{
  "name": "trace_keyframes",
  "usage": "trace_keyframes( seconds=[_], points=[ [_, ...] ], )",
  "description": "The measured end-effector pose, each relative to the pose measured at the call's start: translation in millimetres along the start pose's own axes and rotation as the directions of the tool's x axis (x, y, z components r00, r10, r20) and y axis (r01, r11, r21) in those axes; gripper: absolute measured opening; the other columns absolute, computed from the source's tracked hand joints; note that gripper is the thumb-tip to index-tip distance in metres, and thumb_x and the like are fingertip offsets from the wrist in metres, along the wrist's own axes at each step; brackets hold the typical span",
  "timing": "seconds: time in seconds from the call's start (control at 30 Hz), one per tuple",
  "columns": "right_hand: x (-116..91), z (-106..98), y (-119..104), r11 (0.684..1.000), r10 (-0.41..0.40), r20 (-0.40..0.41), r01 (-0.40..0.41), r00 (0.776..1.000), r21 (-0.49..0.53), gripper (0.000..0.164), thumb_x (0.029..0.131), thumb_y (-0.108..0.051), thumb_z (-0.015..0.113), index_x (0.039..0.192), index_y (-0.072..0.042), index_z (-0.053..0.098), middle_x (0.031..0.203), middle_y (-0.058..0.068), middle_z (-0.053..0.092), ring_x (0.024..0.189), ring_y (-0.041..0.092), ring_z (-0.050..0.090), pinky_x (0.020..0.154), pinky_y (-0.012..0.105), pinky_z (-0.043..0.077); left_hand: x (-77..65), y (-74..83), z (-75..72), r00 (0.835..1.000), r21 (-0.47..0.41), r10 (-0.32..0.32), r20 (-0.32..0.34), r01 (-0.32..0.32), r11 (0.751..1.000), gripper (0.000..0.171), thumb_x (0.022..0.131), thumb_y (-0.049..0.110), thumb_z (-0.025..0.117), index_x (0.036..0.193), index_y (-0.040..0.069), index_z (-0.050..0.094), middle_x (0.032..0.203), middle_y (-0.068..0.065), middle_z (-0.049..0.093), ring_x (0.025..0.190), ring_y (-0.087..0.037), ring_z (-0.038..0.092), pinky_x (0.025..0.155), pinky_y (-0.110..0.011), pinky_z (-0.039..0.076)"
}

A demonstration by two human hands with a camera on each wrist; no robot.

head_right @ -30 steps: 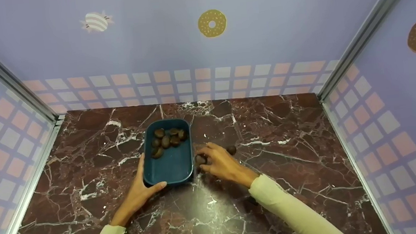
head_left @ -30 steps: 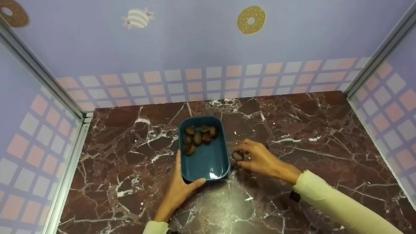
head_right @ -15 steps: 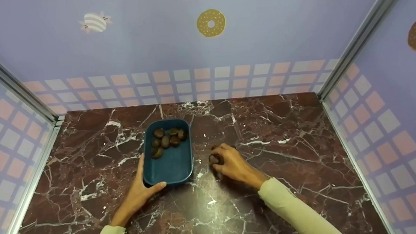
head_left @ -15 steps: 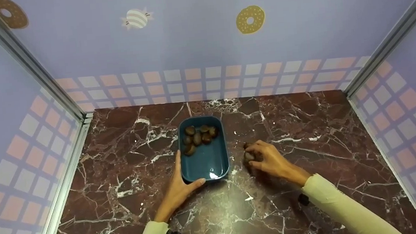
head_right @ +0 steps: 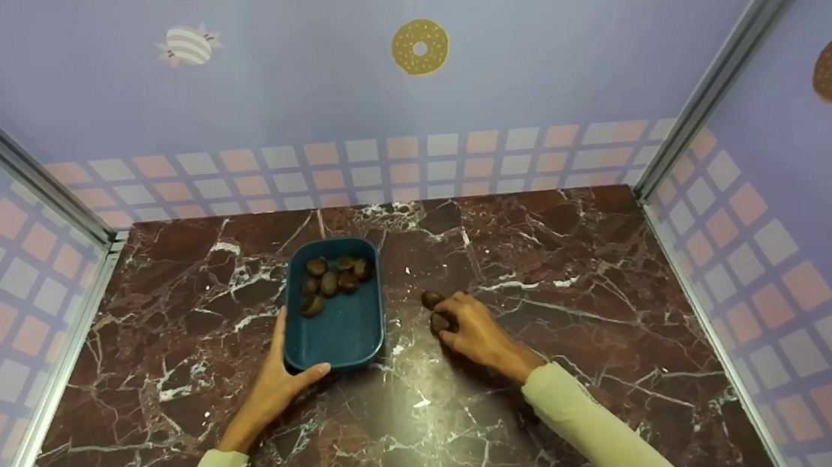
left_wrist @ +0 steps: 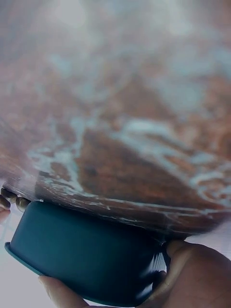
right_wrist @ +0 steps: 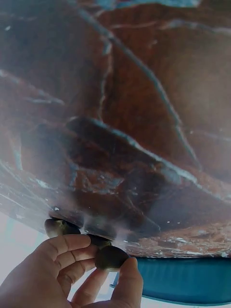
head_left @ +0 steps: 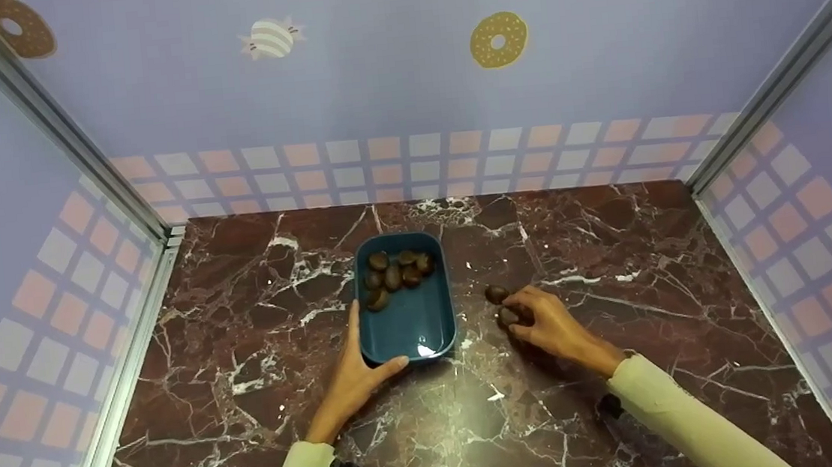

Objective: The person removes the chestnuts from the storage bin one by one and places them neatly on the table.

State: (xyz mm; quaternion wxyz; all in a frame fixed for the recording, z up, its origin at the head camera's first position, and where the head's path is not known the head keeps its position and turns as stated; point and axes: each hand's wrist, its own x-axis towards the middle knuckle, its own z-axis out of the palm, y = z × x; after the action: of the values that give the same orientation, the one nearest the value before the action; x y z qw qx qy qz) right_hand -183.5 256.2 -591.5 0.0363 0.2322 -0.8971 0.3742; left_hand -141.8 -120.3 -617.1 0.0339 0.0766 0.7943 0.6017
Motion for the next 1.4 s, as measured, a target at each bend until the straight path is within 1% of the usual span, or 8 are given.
trace_keyframes(
  seconds=[0.33,0.53,0.73,0.97,1.07,1.17,1.23,1.4],
  points=[
    [2.2,6.3,-0.2,1.000,-0.027,0.019,0.027,0.999,-0.003,0.039,0.074,0.004,0.080,0.112,0.000,0.074,0.101,0.013,0.065,0.087,0.026,0.062,0.076,0.042,0.055,-0.1,-0.2,-2.3,1.000,-0.002,0.004,0.017,-0.004,1.000,0.123,0.079,0.040,0.088,0.161,0.043,-0.003,0.170,-0.004,0.002,0.154,-0.032,0.010,0.119,-0.061,0.016],
    [1.3,8.2,1.4,0.999,-0.045,0.011,0.045,0.999,-0.025,0.040,0.073,0.006,0.081,0.112,0.002,0.073,0.101,0.014,0.065,0.086,0.026,0.062,0.075,0.041,0.055,0.4,-0.3,-0.7,1.000,-0.021,0.005,0.014,-0.004,1.000,0.122,0.078,0.041,0.088,0.161,0.043,-0.001,0.170,-0.002,0.004,0.154,-0.029,0.011,0.119,-0.060,0.016],
    [1.1,8.6,1.4,0.999,-0.024,0.010,0.025,1.000,-0.032,0.040,0.073,0.007,0.082,0.112,0.003,0.073,0.102,0.014,0.066,0.089,0.026,0.062,0.077,0.043,0.056,0.2,0.6,-1.1,1.000,-0.032,0.002,0.029,-0.001,0.999,0.121,0.079,0.041,0.087,0.160,0.045,-0.001,0.170,0.000,0.002,0.154,-0.029,0.009,0.119,-0.062,0.016],
    [7.0,7.9,-1.3,0.994,-0.081,0.006,0.081,0.997,-0.072,0.036,0.074,0.005,0.082,0.110,0.003,0.074,0.101,0.015,0.066,0.090,0.029,0.061,0.077,0.044,0.052,0.0,1.1,-4.0,0.999,-0.052,-0.006,0.036,0.008,0.999,0.119,0.083,0.027,0.085,0.162,0.038,-0.003,0.170,-0.004,0.000,0.154,-0.035,0.006,0.116,-0.067,0.014],
    [11.1,4.7,-5.8,0.994,-0.092,-0.008,0.091,0.996,-0.068,0.035,0.076,0.005,0.083,0.110,0.005,0.073,0.102,0.017,0.067,0.093,0.031,0.062,0.079,0.046,0.051,-0.2,1.0,-4.0,0.999,-0.055,-0.005,0.038,0.007,0.998,0.119,0.083,0.031,0.085,0.162,0.039,-0.003,0.170,-0.003,-0.001,0.155,-0.033,0.005,0.117,-0.067,0.014],
    [17.2,0.0,-12.8,0.996,-0.072,-0.006,0.071,0.997,-0.046,0.036,0.078,0.004,0.082,0.113,0.007,0.072,0.105,0.018,0.067,0.097,0.034,0.062,0.084,0.049,0.051,-0.8,1.0,-3.6,0.999,-0.061,-0.012,0.040,0.014,0.998,0.119,0.082,0.037,0.086,0.160,0.046,-0.003,0.169,0.003,-0.001,0.155,-0.027,0.006,0.119,-0.063,0.014],
    [22.2,-2.7,-18.2,0.997,-0.066,0.002,0.066,0.998,-0.036,0.035,0.080,0.002,0.081,0.114,0.006,0.071,0.107,0.020,0.066,0.098,0.037,0.062,0.084,0.049,0.051,-1.1,1.1,-3.4,0.999,-0.067,-0.011,0.041,0.013,0.998,0.118,0.082,0.034,0.086,0.159,0.048,-0.002,0.169,0.004,-0.001,0.155,-0.026,0.006,0.119,-0.063,0.014],
    [36.6,-4.2,-32.3,0.989,-0.135,-0.003,0.135,0.991,-0.055,0.029,0.083,-0.002,0.080,0.111,-0.002,0.072,0.103,0.015,0.066,0.095,0.038,0.062,0.080,0.045,0.051,-1.2,0.8,-3.5,0.999,-0.056,-0.002,0.039,0.004,0.998,0.118,0.082,0.035,0.085,0.160,0.046,-0.003,0.170,0.000,-0.001,0.155,-0.031,0.006,0.118,-0.064,0.015]
  ],
)
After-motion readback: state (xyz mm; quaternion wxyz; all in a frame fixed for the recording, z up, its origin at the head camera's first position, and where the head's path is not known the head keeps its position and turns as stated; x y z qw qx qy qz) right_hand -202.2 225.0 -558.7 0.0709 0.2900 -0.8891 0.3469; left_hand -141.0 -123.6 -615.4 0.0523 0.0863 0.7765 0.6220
